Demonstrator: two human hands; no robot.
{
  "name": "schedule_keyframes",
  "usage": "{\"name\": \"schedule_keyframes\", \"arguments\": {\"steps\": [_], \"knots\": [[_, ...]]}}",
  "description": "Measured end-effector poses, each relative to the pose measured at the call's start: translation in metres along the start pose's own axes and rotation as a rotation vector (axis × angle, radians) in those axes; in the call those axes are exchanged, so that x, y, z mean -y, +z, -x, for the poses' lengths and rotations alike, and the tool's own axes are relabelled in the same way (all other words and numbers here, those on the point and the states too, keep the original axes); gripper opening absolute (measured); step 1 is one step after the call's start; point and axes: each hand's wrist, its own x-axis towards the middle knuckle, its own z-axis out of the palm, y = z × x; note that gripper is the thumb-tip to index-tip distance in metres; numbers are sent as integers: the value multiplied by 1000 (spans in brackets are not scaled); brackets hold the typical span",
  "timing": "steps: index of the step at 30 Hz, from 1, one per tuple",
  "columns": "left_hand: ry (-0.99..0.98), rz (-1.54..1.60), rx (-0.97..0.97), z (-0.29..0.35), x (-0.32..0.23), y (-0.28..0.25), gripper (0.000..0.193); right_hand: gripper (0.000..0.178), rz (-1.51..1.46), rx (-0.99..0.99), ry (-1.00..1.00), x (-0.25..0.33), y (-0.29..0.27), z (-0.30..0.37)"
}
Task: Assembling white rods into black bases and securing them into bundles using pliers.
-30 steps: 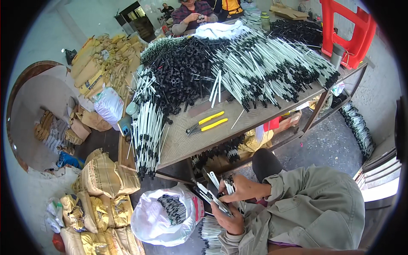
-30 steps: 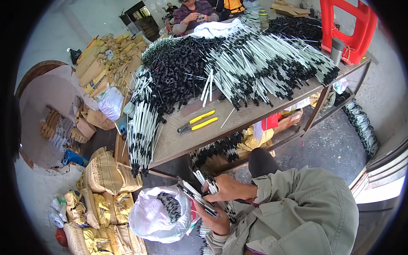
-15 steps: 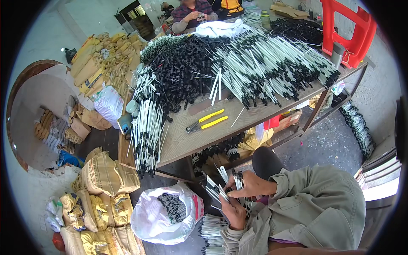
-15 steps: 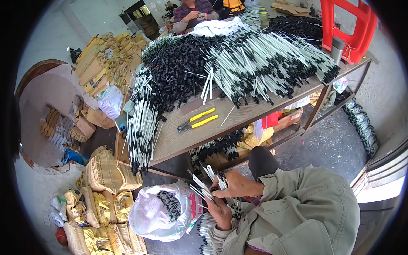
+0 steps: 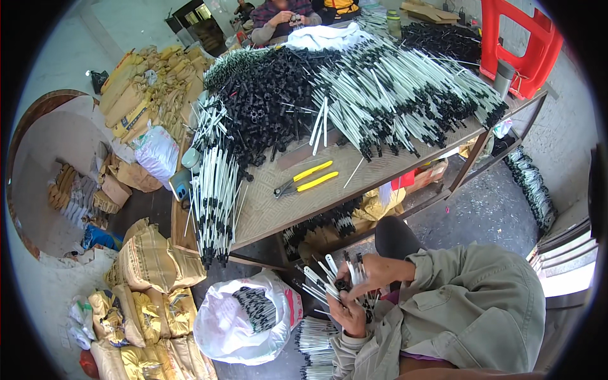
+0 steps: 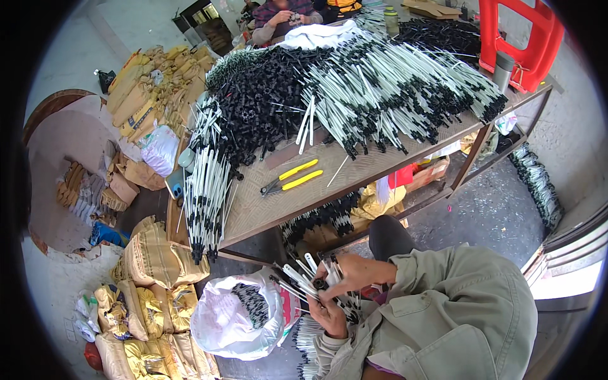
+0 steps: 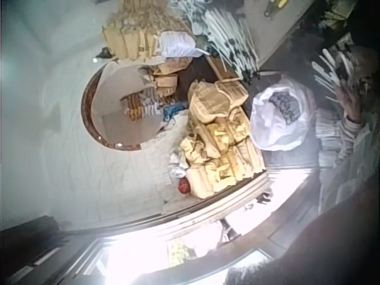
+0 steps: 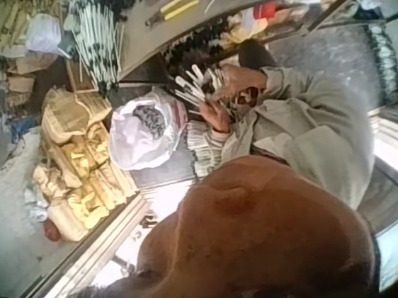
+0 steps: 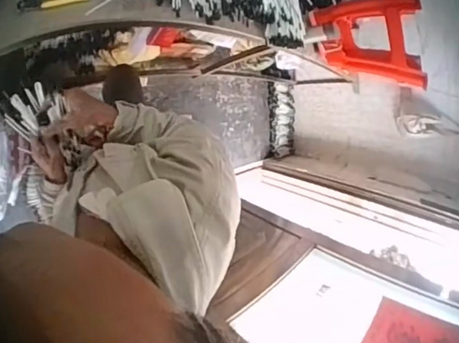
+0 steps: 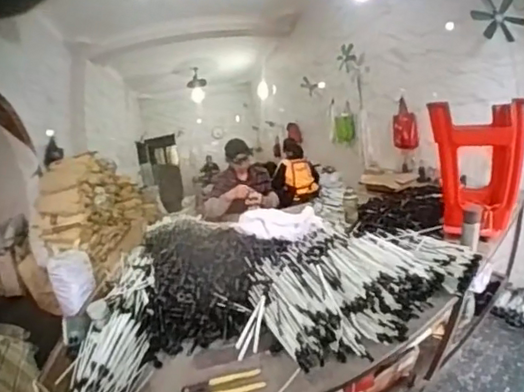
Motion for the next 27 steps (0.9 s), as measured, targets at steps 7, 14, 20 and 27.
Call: {"name": "schedule_keyframes", "arguments": {"steps": [7,14,20,27], "knots": [[-87,41,108,12,-16,-19,30,40,-85,260,-84,-29,-1,7],[227,-233,-54,29,17,-17,28,20,-84,-23,-160,-30,22,8],[61,146,126,11,-5,-26,26,22,-141,-46,-89,-22,28,10],[-294,422,204,38,23,-54,44,32,-824,309,138,-15,9,10]]}}
